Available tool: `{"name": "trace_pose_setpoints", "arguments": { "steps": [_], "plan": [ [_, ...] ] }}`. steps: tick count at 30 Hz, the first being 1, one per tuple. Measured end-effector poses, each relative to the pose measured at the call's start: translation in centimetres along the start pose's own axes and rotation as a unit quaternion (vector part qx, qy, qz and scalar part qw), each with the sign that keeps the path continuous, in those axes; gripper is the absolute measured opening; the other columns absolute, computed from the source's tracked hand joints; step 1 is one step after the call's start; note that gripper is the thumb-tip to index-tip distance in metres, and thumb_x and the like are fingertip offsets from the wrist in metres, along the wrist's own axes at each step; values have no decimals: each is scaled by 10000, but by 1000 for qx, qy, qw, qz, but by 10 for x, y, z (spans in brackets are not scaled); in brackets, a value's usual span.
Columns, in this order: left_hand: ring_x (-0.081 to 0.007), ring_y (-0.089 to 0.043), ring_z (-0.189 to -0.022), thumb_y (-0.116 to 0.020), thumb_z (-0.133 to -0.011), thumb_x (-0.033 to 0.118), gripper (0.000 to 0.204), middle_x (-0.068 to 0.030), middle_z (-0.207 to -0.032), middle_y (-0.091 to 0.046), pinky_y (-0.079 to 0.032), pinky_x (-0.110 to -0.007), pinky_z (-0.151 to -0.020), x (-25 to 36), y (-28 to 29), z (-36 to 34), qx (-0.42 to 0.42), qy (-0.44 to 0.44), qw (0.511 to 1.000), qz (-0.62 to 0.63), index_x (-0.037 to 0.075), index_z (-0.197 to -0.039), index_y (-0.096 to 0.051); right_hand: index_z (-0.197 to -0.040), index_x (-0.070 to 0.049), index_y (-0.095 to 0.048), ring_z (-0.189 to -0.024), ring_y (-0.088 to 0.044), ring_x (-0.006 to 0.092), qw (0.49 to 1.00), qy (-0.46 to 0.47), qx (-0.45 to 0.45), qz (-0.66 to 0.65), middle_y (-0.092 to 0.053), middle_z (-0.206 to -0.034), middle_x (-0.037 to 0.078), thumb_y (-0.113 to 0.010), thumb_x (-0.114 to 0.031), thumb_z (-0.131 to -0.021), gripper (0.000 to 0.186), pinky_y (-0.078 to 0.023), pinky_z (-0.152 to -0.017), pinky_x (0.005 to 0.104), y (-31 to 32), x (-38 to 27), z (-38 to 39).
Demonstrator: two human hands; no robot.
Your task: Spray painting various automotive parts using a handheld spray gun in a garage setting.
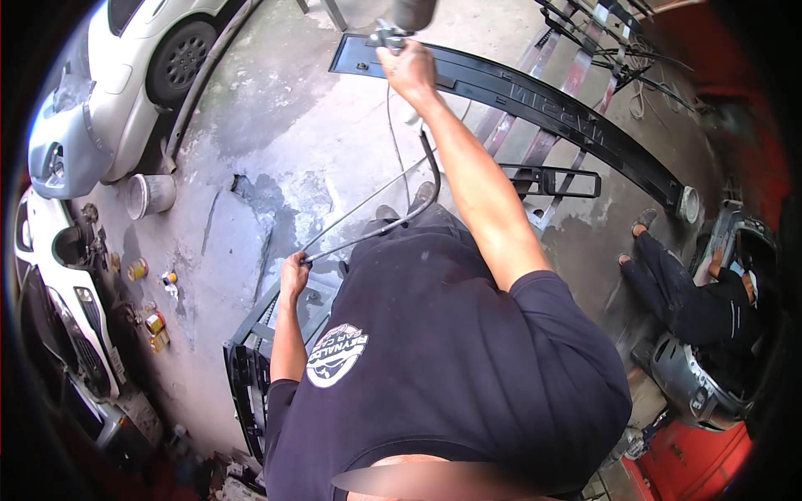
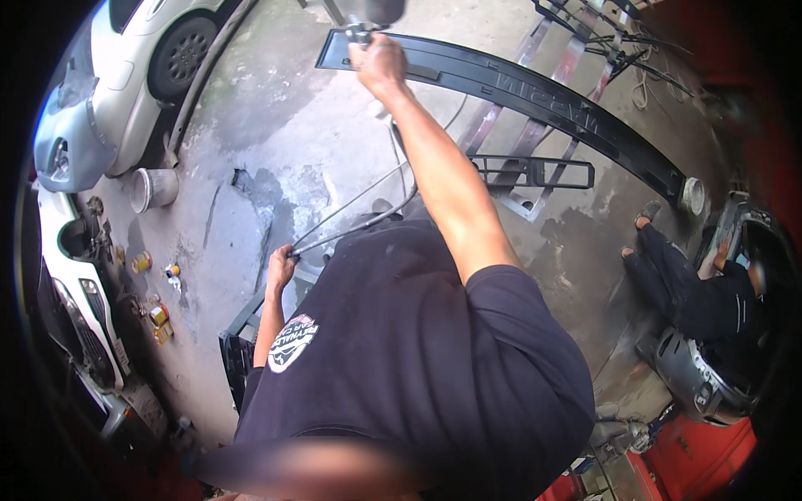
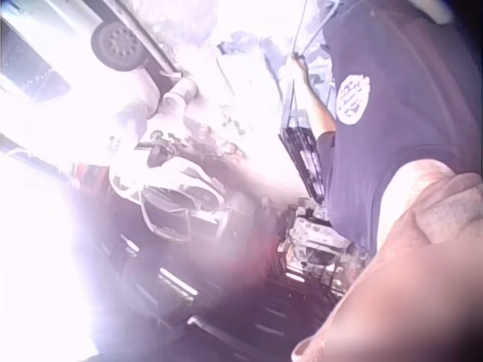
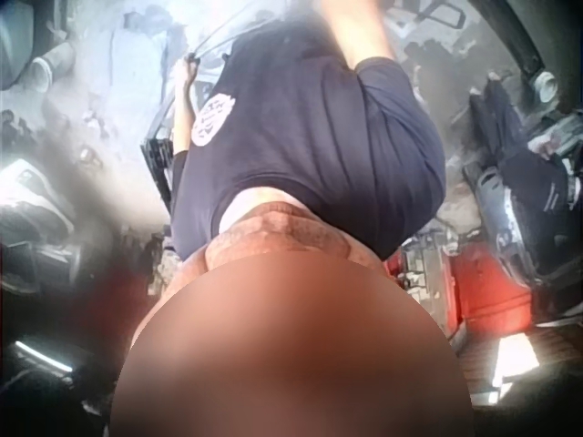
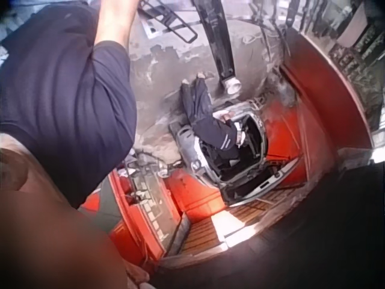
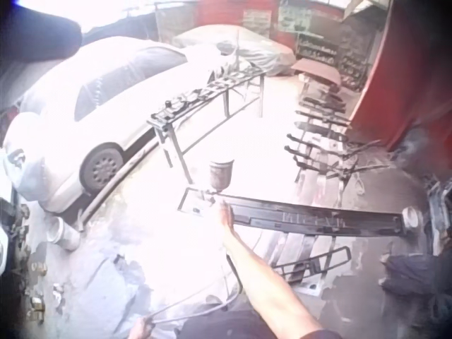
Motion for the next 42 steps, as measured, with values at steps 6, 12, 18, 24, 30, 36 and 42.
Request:
{"name": "trace_pose_setpoints", "arguments": {
  "steps": [6, 12, 18, 24, 30, 36, 42],
  "plan": [
    [-396, -705, -844, -707, -805, 101, 192, -248, -847, -700, -517, -454, -755, 5, -16, -12, -35, 17, 999, 2, -11, -961, -715, -878, -38, -706, -848, -710, 421, 998, 35, -33, -28, -720, -833, 221, -662, -408, -841, 374, -560, -792, 476, -22, -16, 4],
    [-401, -711, -888, -755, -820, 160, 268, -245, -878, -714, -523, -459, -790, -9, -13, -66, -88, 6, 996, 7, -7, -1027, -723, -929, 1, -713, -757, -727, 416, 992, -39, 92, 73, -703, -709, 217, -694, -357, -890, 361, -567, -752, 488, 65, 33, 29],
    [-413, -704, -956, -754, -824, 165, 262, -257, -937, -718, -527, -462, -830, -52, 19, -133, -101, -43, 994, 6, -10, -1016, -719, -937, 10, -723, -834, -718, 447, 977, -90, 172, 94, -719, -791, 245, -703, -331, -881, 346, -564, -782, 483, 40, 21, 35],
    [-385, -717, -889, -762, -814, 148, 231, -239, -875, -715, -527, -452, -781, -106, 92, -191, -97, -84, 992, -7, -3, -985, -724, -932, -28, -717, -811, -704, 450, 994, 10, 87, 59, -707, -793, 231, -690, -379, -860, 359, -557, -770, 485, -101, -59, 8],
    [-379, -710, -842, -748, -830, 140, 203, -236, -837, -699, -513, -452, -741, -130, 133, -210, -95, -112, 989, 17, -7, -965, -710, -972, -48, -720, -793, -722, 402, 972, 107, 95, 185, -725, -804, 194, -727, -385, -888, 347, -574, -721, 452, -133, -124, -14],
    [-399, -692, -904, -742, -825, 145, 188, -228, -869, -697, -510, -476, -769, -122, 108, -230, -141, -167, 975, 48, 2, -938, -695, -1023, -72, -731, -830, -716, 409, 950, 41, -56, 304, -722, -812, 205, -722, -394, -892, 348, -565, -770, 464, -147, -147, 33],
    [-399, -687, -958, -743, -818, 139, 175, -209, -936, -711, -524, -474, -805, -123, 87, -230, -131, -257, 954, 76, 17, -938, -705, -1049, -41, -719, -895, -702, 455, 925, 31, -179, 335, -723, -859, 238, -730, -350, -884, 350, -563, -815, 511, -185, -165, 55]
  ]
}}
Point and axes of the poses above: each hand's wrist, its own z-axis away from the middle knuckle, its own y-axis out of the back of the hand, x = y × z, the point moved 7 cm from there along -z, towards the middle knuckle
